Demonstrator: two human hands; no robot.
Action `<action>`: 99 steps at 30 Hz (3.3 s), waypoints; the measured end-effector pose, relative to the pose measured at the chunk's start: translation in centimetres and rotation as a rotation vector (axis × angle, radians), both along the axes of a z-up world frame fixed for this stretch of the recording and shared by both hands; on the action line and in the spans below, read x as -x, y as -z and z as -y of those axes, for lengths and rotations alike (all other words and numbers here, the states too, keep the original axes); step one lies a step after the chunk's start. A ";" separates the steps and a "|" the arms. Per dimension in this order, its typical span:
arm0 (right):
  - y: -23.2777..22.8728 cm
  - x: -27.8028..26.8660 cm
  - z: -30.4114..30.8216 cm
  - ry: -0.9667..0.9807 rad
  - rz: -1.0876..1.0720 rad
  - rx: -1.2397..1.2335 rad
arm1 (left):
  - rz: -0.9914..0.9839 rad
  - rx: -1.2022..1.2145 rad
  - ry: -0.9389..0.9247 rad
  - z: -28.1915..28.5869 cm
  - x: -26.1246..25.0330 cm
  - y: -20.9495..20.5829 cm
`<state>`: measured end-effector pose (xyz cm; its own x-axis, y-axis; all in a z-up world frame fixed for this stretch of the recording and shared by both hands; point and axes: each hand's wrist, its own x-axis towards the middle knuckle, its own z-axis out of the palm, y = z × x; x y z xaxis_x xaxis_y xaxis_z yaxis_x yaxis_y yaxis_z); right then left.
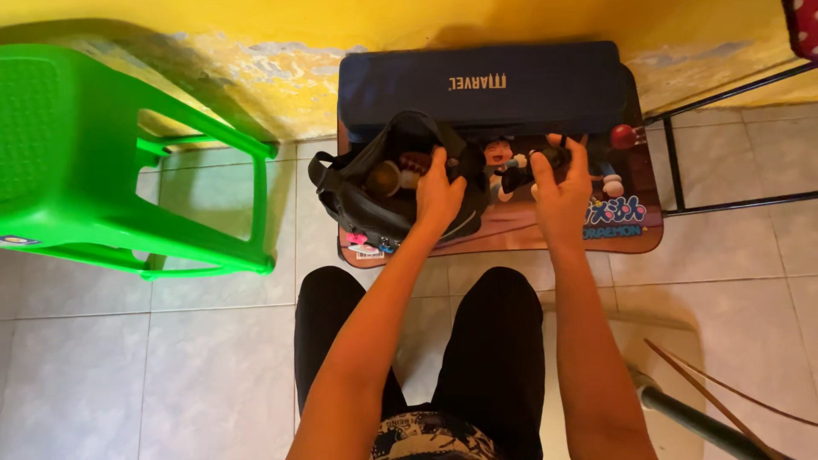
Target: The person gathers items from a shelf and a small table, including sunglasses, a hair clip, a tape roll, a wallet, a spray bottle and a compact, and places them one at a time into a black bag on the table, then adjusts the bag's opening.
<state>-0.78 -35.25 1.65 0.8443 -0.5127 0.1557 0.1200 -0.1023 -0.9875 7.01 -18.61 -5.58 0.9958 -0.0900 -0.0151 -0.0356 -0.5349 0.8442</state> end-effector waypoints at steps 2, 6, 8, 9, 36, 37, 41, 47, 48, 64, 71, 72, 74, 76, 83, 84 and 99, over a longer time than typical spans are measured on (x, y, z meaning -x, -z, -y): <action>-0.6 -0.2 -0.1 -0.057 -0.026 0.257 | 0.082 0.006 0.039 -0.5 0.3 0.1; -0.9 -0.7 -0.5 -0.316 0.161 0.740 | 0.344 -0.066 0.139 -1.4 0.2 -1.2; -0.3 -1.0 -0.8 -0.385 -0.039 0.894 | 0.310 -0.091 0.131 -1.6 0.4 -1.9; 0.1 -1.3 -1.0 -0.419 -0.138 0.970 | 0.271 -0.094 0.110 -1.5 0.4 -2.1; 3.3 -3.2 4.7 -0.133 0.071 0.452 | 0.035 -0.225 -0.054 2.9 -1.1 -5.9; 2.9 -3.4 4.7 -0.086 0.049 0.384 | 0.019 -0.213 -0.054 2.9 -1.1 -5.6; 1.3 -4.3 3.7 0.014 0.119 0.361 | 0.077 -0.095 -0.074 2.4 -1.1 -4.7; 1.8 -4.8 -0.4 0.082 0.032 0.490 | 0.129 0.014 -0.084 2.3 -0.3 -4.1; 1.7 -5.0 -1.0 0.059 0.060 0.443 | 0.129 0.043 -0.080 2.2 -0.2 -4.1; 8.6 -6.3 -1.7 -0.131 -0.168 0.583 | -0.193 0.261 -0.099 1.4 -1.1 -4.1; 8.4 -4.9 -0.9 -0.239 -0.042 0.287 | 0.045 0.457 -0.186 1.7 -2.7 -1.9; 8.0 -4.7 -0.9 -0.204 -0.014 0.346 | 0.041 0.458 -0.192 1.9 -2.9 -1.8; 7.3 -4.6 -1.9 -0.149 0.024 0.528 | 0.004 0.463 -0.198 2.1 -3.2 -1.7; 6.8 -4.6 -2.4 -0.120 -0.012 0.599 | -0.065 0.468 -0.200 2.1 -3.2 -1.8; 6.5 -4.3 -2.3 -0.114 0.031 0.536 | -0.033 0.622 -0.067 1.4 -3.2 -2.6; 6.6 -4.0 -2.4 -0.117 0.064 0.599 | -0.022 0.653 -0.022 1.2 -3.2 -2.5; 1.1 -8.6 -11.4 -0.540 -0.223 1.124 | 0.117 -0.834 0.382 -9.8 -5.2 0.1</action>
